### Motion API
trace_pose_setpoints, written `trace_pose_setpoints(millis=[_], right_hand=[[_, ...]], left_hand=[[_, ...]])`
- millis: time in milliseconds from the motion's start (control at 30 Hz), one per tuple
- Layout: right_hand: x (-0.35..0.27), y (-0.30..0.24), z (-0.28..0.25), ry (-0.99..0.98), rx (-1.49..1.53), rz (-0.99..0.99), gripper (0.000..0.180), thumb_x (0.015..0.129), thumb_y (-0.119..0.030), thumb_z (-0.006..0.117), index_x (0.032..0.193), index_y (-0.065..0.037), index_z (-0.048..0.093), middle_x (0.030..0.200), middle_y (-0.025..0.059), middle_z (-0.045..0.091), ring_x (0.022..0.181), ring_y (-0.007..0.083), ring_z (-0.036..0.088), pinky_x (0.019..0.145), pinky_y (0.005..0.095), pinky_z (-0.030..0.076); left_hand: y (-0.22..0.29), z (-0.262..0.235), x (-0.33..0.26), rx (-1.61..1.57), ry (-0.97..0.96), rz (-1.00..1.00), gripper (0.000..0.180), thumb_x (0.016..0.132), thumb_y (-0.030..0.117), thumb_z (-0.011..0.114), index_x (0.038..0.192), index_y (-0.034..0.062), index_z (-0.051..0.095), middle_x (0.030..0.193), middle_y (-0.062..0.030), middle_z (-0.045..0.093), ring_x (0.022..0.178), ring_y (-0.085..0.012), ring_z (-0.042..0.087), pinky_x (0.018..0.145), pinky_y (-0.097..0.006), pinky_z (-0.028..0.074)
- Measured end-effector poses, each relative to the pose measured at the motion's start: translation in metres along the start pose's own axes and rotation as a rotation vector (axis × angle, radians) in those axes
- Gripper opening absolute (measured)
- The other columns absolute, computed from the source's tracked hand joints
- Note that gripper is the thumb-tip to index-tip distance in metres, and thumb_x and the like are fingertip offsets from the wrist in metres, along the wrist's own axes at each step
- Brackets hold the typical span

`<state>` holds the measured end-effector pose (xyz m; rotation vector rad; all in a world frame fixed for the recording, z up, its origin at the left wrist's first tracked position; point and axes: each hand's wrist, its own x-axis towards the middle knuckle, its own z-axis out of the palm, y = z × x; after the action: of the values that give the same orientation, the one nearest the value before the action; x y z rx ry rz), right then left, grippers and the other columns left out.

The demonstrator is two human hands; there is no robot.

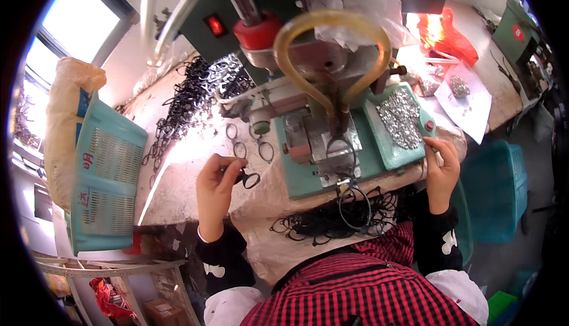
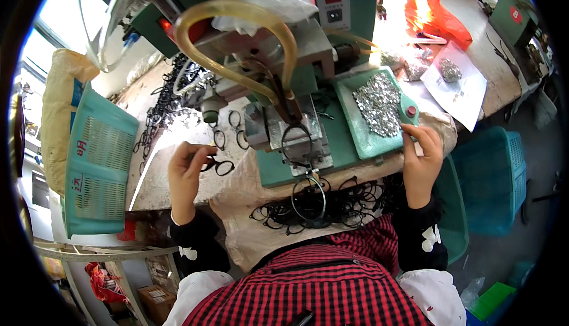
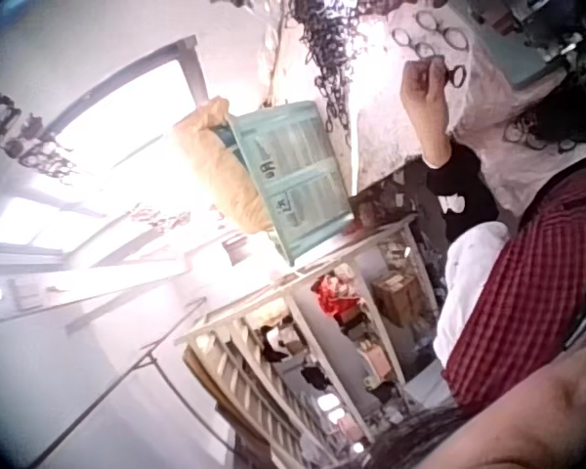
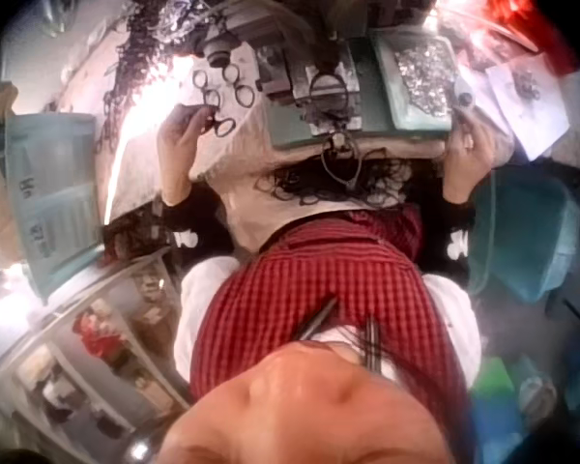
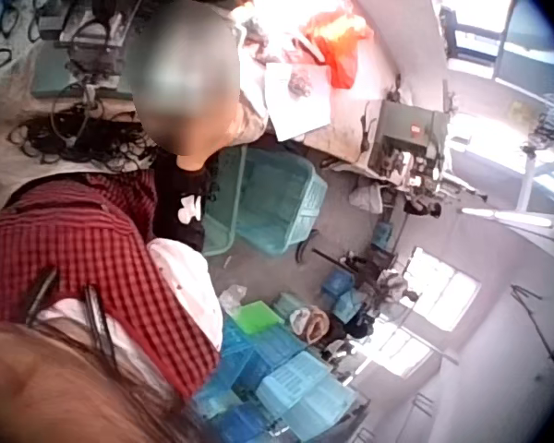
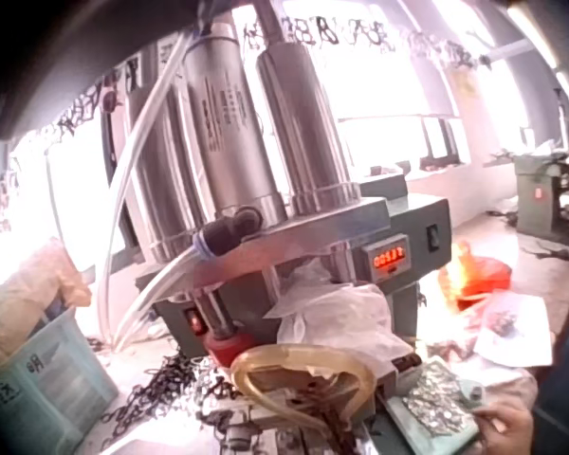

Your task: The person repeatedly picks up black plastic rings and small metal components, places them into a press machine, and activates the press to assemble keychains. Finished keychains are placed into a nearby basket.

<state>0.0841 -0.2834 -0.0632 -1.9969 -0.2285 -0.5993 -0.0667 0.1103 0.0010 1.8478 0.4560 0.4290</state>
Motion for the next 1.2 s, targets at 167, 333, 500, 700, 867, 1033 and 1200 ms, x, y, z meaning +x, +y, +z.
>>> trace_pose_setpoints(millis=[167, 333, 500, 700, 867, 1033, 1200], right_hand=[[0.024, -0.053, 0.013, -0.355, 0.277, -0.066, 0.019, 0.084, 0.007, 0.071, 0.101, 0.001, 0.076, 0.096, 0.0095, 0.072, 0.093, 0.0207, 0.069, 0.086, 0.0303, 0.052], [0.03, -0.095, 0.077, -0.403, 0.601, 0.046, 0.037, 0.082, 0.003, 0.075, 0.118, 0.002, 0.067, 0.099, 0.006, 0.071, 0.094, 0.0134, 0.067, 0.087, 0.0278, 0.053], [0.015, -0.103, 0.091, -0.271, 0.698, 0.133, 0.039, 0.082, 0.002, 0.075, 0.12, 0.003, 0.066, 0.093, 0.0035, 0.07, 0.091, 0.0107, 0.066, 0.085, 0.0264, 0.052], [0.016, -0.128, 0.087, -0.381, 1.001, 0.302, 0.047, 0.083, 0.004, 0.073, 0.128, 0.004, 0.06, 0.102, 0.0044, 0.07, 0.092, 0.0087, 0.065, 0.085, 0.0257, 0.051], [0.012, -0.134, 0.057, -0.422, 0.741, 0.08, 0.04, 0.088, 0.005, 0.065, 0.128, 0.004, 0.061, 0.13, 0.013, 0.067, 0.116, 0.0211, 0.066, 0.1, 0.035, 0.051], [0.056, -0.067, 0.053, -0.27, -0.056, -0.476, 0.021, 0.079, -0.005, 0.073, 0.1, -0.001, 0.072, 0.119, 0.018, 0.069, 0.122, 0.0403, 0.06, 0.104, 0.0484, 0.049], [0.041, 0.01, 0.055, -0.28, -0.4, -0.19, 0.019, 0.074, -0.01, 0.08, 0.092, -0.005, 0.075, 0.124, 0.0185, 0.065, 0.127, 0.0407, 0.056, 0.106, 0.0475, 0.046]], left_hand=[[0.061, 0.033, -0.029, 0.293, -0.028, 0.55, 0.009, 0.093, -0.003, 0.068, 0.09, -0.0027, 0.059, 0.096, -0.0159, 0.076, 0.081, -0.0203, 0.069, 0.075, -0.03, 0.054], [0.079, 0.054, -0.031, 0.563, -0.084, 1.062, 0.038, 0.073, 0.006, 0.086, 0.074, 0.0034, 0.049, 0.096, -0.0152, 0.076, 0.062, -0.0256, 0.06, 0.054, -0.034, 0.047], [0.08, 0.052, -0.05, 0.583, -0.038, 1.146, 0.038, 0.082, 0.01, 0.083, 0.078, 0.0015, 0.047, 0.105, -0.0177, 0.075, 0.065, -0.0279, 0.064, 0.052, -0.035, 0.048], [0.108, 0.066, -0.057, 0.606, -0.218, 1.346, 0.036, 0.095, 0.021, 0.076, 0.091, 0.0006, 0.046, 0.102, -0.022, 0.073, 0.076, -0.0339, 0.073, 0.052, -0.037, 0.056], [0.096, 0.106, -0.043, 0.595, -0.328, 1.453, 0.03, 0.093, 0.019, 0.075, 0.083, 0.0073, 0.05, 0.106, -0.0183, 0.073, 0.08, -0.0243, 0.068, 0.074, -0.039, 0.062], [0.081, 0.125, -0.034, 0.574, -0.344, 1.521, 0.029, 0.09, 0.019, 0.078, 0.086, 0.0077, 0.052, 0.112, -0.017, 0.071, 0.073, -0.0191, 0.063, 0.08, -0.041, 0.066], [0.075, 0.127, -0.031, 0.53, -0.31, 1.512, 0.03, 0.089, 0.022, 0.08, 0.087, 0.0091, 0.052, 0.115, -0.0165, 0.07, 0.073, -0.0183, 0.062, 0.081, -0.04, 0.066]])
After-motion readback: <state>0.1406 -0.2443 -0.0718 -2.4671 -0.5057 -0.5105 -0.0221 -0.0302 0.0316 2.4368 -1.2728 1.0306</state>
